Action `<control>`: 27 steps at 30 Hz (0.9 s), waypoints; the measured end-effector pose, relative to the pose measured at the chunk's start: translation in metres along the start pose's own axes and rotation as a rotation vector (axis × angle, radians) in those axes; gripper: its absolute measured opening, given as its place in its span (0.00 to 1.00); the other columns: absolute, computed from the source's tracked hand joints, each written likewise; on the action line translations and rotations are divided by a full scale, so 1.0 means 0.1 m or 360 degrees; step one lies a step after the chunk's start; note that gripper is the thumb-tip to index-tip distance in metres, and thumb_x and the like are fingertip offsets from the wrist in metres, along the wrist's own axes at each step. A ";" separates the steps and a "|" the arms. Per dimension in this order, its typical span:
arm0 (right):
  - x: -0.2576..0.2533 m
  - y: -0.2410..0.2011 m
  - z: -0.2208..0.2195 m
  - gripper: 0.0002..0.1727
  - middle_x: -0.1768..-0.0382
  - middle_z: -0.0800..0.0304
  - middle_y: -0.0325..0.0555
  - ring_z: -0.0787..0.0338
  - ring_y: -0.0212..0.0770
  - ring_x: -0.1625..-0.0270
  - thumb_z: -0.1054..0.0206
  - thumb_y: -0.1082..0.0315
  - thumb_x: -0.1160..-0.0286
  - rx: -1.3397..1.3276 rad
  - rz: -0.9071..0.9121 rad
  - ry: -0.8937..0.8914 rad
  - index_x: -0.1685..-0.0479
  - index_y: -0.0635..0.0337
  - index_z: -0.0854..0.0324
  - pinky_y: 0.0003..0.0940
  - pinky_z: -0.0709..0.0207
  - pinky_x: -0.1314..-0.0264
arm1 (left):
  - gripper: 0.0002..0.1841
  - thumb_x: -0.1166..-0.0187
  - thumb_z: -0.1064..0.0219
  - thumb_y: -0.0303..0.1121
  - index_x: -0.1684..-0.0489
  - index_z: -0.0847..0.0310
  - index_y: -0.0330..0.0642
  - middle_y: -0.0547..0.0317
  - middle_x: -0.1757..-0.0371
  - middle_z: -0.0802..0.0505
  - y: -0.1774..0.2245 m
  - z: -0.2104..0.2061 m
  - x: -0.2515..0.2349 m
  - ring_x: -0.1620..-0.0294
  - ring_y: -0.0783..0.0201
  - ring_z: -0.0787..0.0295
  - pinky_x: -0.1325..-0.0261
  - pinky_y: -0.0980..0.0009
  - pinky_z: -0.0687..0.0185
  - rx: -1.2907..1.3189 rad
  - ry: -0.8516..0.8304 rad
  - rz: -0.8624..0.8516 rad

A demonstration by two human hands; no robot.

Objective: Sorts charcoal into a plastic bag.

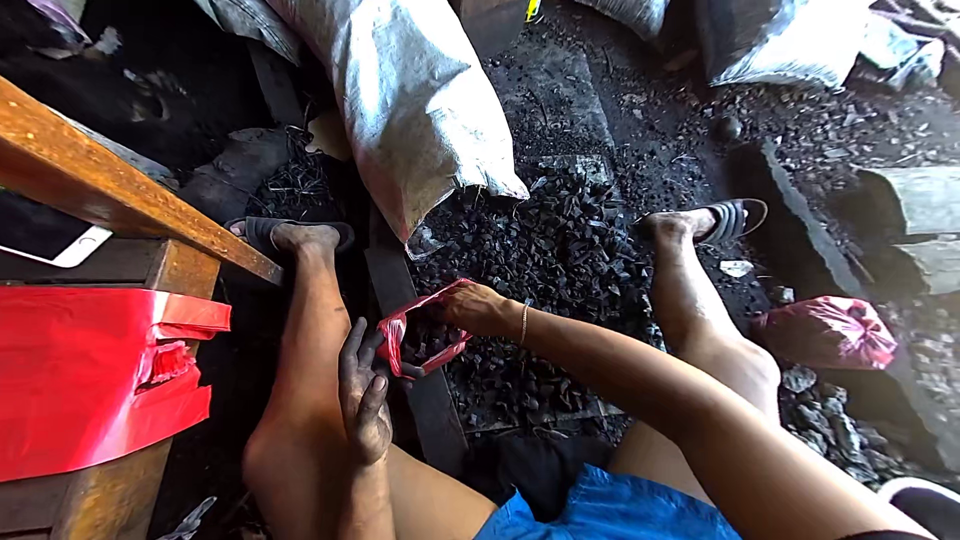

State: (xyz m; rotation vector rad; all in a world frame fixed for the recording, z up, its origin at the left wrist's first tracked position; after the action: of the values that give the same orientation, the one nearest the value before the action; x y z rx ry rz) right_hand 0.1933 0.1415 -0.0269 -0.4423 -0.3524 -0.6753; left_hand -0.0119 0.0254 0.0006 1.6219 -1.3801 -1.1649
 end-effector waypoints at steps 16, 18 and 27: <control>1.09 0.08 -1.06 0.11 0.49 0.08 0.56 0.08 0.61 0.45 0.32 0.61 0.22 -0.0399 -0.0258 0.0100 0.51 0.57 0.12 0.69 0.16 0.49 | 0.46 0.21 0.37 0.53 0.11 0.58 0.36 0.46 0.24 0.21 0.05 -0.08 -0.04 0.54 0.56 0.07 0.70 0.65 0.09 0.0024 0.0026 -0.0040; 1.10 0.03 -1.58 0.11 0.44 0.10 0.58 0.10 0.64 0.41 0.32 0.67 0.24 -0.0353 -0.0323 -0.0064 0.47 0.58 0.13 0.67 0.16 0.48 | 0.44 0.20 0.37 0.53 0.11 0.57 0.39 0.47 0.23 0.21 0.05 -0.09 -0.03 0.56 0.56 0.07 0.71 0.65 0.08 0.0019 0.0023 -0.0050; 0.80 -0.03 -1.89 0.21 0.35 0.18 0.64 0.16 0.67 0.33 0.42 0.76 0.19 -0.0208 -0.0468 0.0246 0.30 0.52 0.21 0.62 0.18 0.40 | 0.43 0.20 0.39 0.50 0.11 0.58 0.37 0.47 0.23 0.21 0.04 -0.12 -0.03 0.61 0.59 0.07 0.73 0.68 0.10 0.0004 0.0071 -0.0080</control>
State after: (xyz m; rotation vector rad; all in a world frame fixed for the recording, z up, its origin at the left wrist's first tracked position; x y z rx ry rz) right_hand 0.2816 0.0038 -0.1513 -0.4639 -0.2291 -1.0170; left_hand -0.0022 0.0266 0.0094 1.6829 -1.3202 -1.1491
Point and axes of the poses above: each hand's wrist, its own x-axis away from the middle knuckle, its own z-axis out of the back of the hand, y = z × x, the point moved 3 cm from there along -x, towards the middle knuckle
